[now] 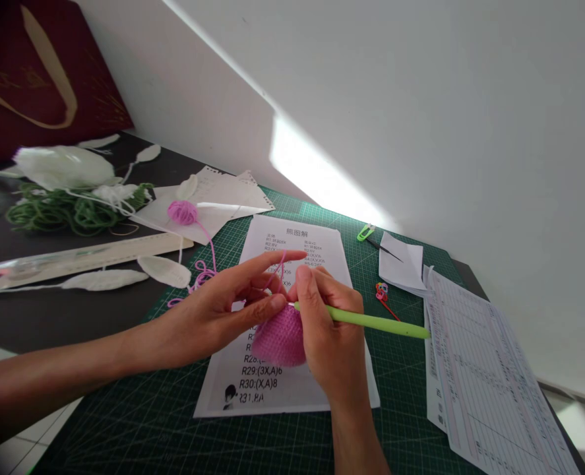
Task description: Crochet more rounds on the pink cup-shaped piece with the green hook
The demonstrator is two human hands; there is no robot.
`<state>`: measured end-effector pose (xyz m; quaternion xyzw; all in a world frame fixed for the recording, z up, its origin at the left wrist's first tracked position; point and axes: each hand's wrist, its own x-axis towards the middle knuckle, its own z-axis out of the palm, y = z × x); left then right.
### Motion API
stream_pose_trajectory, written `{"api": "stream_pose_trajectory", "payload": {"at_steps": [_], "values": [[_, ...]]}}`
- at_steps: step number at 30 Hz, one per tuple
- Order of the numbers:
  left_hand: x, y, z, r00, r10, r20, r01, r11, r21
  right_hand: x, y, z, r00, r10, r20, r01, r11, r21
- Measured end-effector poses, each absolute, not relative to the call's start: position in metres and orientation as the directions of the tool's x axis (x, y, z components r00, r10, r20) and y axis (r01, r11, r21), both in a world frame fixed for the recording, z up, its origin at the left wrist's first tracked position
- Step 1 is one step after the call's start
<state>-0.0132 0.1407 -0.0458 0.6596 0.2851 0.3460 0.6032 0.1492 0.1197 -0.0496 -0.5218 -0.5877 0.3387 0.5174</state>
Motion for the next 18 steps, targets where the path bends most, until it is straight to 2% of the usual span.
{"api": "stream_pose_trajectory", "payload": {"at_steps": [5,9,13,18], "values": [[-0.014,0.142,-0.045,0.621,0.778,0.099,-0.092,-0.053,0.994,0.15,0.12,-0.049,0.041,0.969,0.242,0.247,0.225,-0.943],[-0.015,0.143,-0.045,0.651,0.758,0.036,-0.143,0.076,0.987,0.153,0.122,-0.049,-0.021,0.981,0.195,0.196,0.196,-0.961],[-0.015,0.145,-0.046,0.648,0.76,0.039,-0.241,0.157,0.958,0.158,0.125,-0.049,-0.169,0.984,0.056,0.112,0.076,-0.991],[-0.015,0.146,-0.043,0.589,0.807,0.043,-0.269,0.145,0.952,0.165,0.127,-0.048,-0.251,0.961,-0.112,0.062,-0.099,-0.993]]}}
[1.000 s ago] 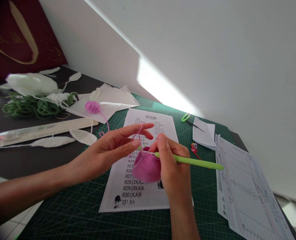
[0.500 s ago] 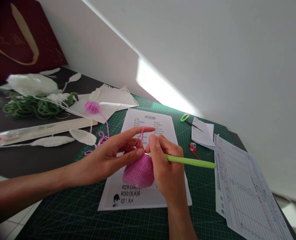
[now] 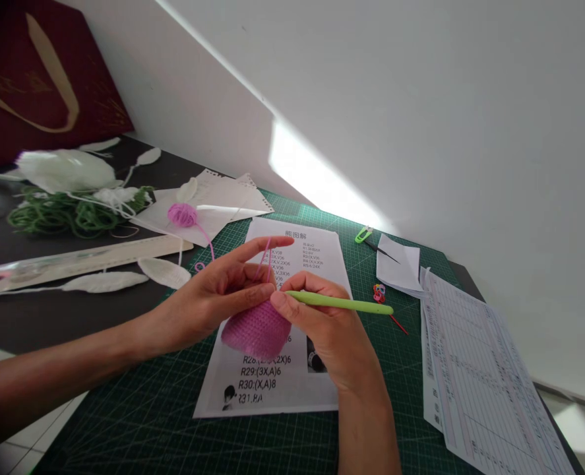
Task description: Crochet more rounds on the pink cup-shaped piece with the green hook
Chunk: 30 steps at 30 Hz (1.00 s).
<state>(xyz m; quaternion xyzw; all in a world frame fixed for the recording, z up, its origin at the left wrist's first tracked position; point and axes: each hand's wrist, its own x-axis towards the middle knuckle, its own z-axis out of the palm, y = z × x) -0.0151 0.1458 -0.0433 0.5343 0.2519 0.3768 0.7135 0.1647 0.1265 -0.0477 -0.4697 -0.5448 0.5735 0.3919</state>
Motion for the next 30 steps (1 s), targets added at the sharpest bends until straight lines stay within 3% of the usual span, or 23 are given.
{"api": "stream_pose_trajectory", "payload": {"at_steps": [14,21,30], "values": [[-0.021,0.153,-0.042,0.592,0.805,0.035,-0.326,0.2,0.924,0.176,0.127,-0.046,-0.346,0.935,-0.071,0.024,-0.066,-0.997],[-0.023,0.155,-0.043,0.579,0.81,0.092,-0.406,0.188,0.894,0.184,0.123,-0.048,-0.319,0.943,0.093,-0.055,0.08,-0.995],[-0.024,0.155,-0.045,0.56,0.803,0.205,-0.444,0.083,0.892,0.188,0.121,-0.048,-0.326,0.925,0.194,-0.094,0.173,-0.98]]}}
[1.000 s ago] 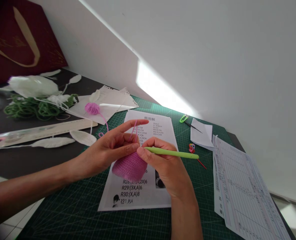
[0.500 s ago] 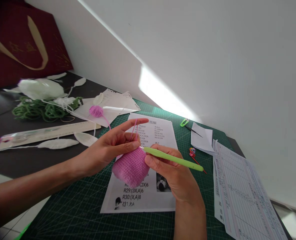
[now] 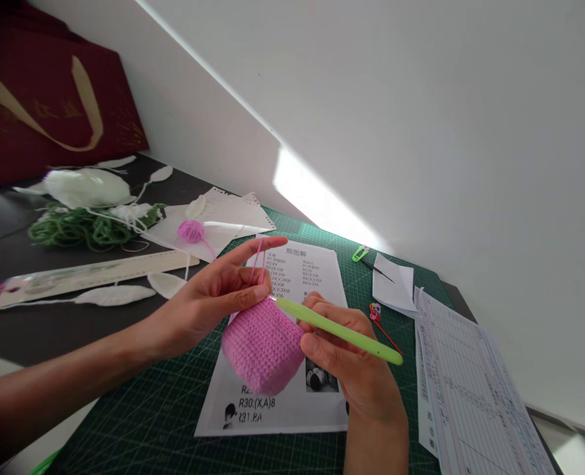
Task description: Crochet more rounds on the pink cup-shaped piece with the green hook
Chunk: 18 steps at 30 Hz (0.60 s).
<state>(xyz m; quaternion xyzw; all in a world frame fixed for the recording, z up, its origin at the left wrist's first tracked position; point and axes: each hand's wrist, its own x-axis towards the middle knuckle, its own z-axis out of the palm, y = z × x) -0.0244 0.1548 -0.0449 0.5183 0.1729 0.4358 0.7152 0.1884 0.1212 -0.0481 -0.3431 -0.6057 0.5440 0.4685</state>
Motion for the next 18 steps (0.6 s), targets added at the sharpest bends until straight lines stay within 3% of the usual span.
{"api": "stream_pose_trajectory", "payload": {"at_steps": [5,18], "values": [[-0.024,0.15,-0.042,0.519,0.821,0.238,-0.426,0.007,0.905,0.189,0.122,-0.049,-0.333,0.917,0.217,-0.106,0.193,-0.975],[-0.023,0.146,-0.045,0.478,0.822,0.31,-0.191,-0.248,0.95,0.177,0.126,-0.05,-0.436,0.898,0.056,-0.009,0.058,-0.998]]}}
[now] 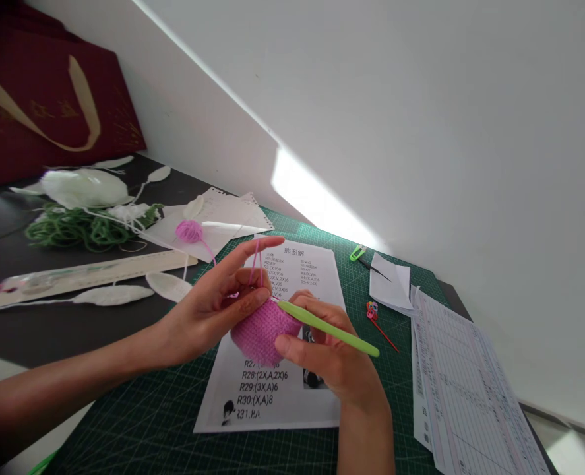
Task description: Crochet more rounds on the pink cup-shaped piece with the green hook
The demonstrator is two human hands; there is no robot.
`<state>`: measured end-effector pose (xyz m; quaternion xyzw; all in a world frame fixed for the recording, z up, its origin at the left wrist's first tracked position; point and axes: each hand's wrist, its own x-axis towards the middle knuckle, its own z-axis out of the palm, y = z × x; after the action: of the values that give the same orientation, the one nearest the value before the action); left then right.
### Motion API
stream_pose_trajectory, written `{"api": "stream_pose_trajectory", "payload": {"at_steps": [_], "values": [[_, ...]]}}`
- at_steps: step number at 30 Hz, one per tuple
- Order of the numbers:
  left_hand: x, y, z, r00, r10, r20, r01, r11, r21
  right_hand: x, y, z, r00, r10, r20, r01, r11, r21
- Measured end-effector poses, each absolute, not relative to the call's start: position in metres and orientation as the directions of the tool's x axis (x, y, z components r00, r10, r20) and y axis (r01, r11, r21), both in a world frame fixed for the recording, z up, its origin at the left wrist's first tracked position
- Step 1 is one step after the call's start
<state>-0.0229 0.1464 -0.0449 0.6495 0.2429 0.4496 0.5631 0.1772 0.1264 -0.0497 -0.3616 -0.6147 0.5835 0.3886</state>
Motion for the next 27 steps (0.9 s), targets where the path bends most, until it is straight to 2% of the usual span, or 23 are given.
{"api": "stream_pose_trajectory", "payload": {"at_steps": [5,8,12,19,27], "values": [[-0.018,0.153,-0.05,0.439,0.866,0.239,-0.145,-0.194,0.97,0.175,0.135,-0.05,-0.403,0.915,-0.003,0.041,0.015,-0.999],[-0.016,0.16,-0.055,0.419,0.888,0.188,-0.176,-0.124,0.977,0.175,0.14,-0.057,-0.337,0.94,-0.047,0.019,-0.044,-0.999],[-0.015,0.168,-0.06,0.41,0.91,0.056,-0.266,0.06,0.962,0.175,0.146,-0.068,-0.266,0.958,-0.107,-0.028,-0.118,-0.993],[-0.014,0.177,-0.068,0.417,0.909,-0.026,-0.299,0.164,0.94,0.177,0.154,-0.079,-0.296,0.945,-0.137,-0.078,-0.167,-0.983],[-0.015,0.189,-0.085,0.388,0.92,-0.045,-0.295,0.17,0.94,0.175,0.16,-0.087,-0.376,0.92,-0.114,-0.121,-0.171,-0.978]]}}
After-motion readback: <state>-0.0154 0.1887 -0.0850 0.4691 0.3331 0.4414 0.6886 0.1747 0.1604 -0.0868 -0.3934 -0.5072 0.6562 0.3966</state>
